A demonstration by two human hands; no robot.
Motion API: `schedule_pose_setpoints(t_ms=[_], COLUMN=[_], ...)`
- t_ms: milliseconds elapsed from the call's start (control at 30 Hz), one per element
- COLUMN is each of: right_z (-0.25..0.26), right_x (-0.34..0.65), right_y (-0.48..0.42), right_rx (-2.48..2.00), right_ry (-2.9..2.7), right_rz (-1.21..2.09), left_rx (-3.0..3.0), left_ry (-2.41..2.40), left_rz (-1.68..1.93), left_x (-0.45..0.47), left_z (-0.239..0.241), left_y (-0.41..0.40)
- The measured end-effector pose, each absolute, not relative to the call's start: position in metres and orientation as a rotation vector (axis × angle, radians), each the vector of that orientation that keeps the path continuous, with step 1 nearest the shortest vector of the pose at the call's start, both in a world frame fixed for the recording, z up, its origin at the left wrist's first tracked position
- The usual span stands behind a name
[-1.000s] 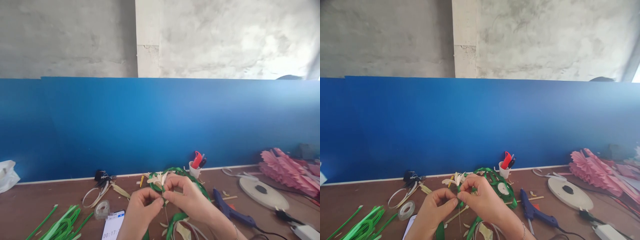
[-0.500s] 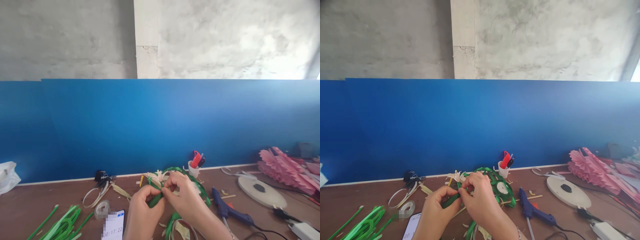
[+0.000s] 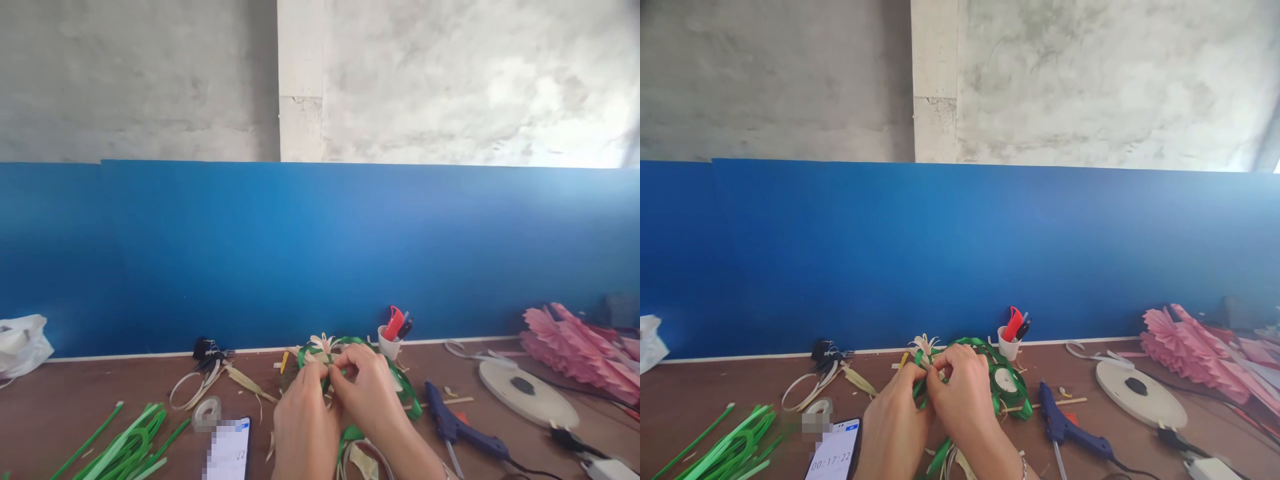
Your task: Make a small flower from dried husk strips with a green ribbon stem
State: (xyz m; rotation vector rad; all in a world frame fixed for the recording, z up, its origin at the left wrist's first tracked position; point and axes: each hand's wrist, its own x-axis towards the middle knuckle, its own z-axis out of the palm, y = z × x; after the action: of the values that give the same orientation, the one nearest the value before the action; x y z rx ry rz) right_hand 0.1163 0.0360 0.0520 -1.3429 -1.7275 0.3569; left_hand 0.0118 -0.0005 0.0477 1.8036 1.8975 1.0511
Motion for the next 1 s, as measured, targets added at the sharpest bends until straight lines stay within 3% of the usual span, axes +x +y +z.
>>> schedule_pose_setpoints(t_ms=[367, 500, 767, 1000], right_z=[0.047, 0.048, 0.05, 0.045], right_x=[0.127, 0.136, 0.152, 0.152], right_y=[0.045, 0.05, 0.053, 0.053], right_rx=[-1.395, -1.321, -0.991, -0.752], right_ry=[-1.576, -1.546, -1.424, -1.343], right_rz=[0.562, 0.808, 1.442, 1.622], left_rx=[1.815, 1.563, 1.223, 1.088], left_ry=[1.786, 1.544, 1.157, 0.958], left_rz=[1.096, 1.215, 1.091, 1.001], left_x=[0.018, 0.01, -0.003, -0.006], left_z=[0.038, 0.042, 0.047, 0.054], left_y=[0.015, 0.022, 0.031, 0.03])
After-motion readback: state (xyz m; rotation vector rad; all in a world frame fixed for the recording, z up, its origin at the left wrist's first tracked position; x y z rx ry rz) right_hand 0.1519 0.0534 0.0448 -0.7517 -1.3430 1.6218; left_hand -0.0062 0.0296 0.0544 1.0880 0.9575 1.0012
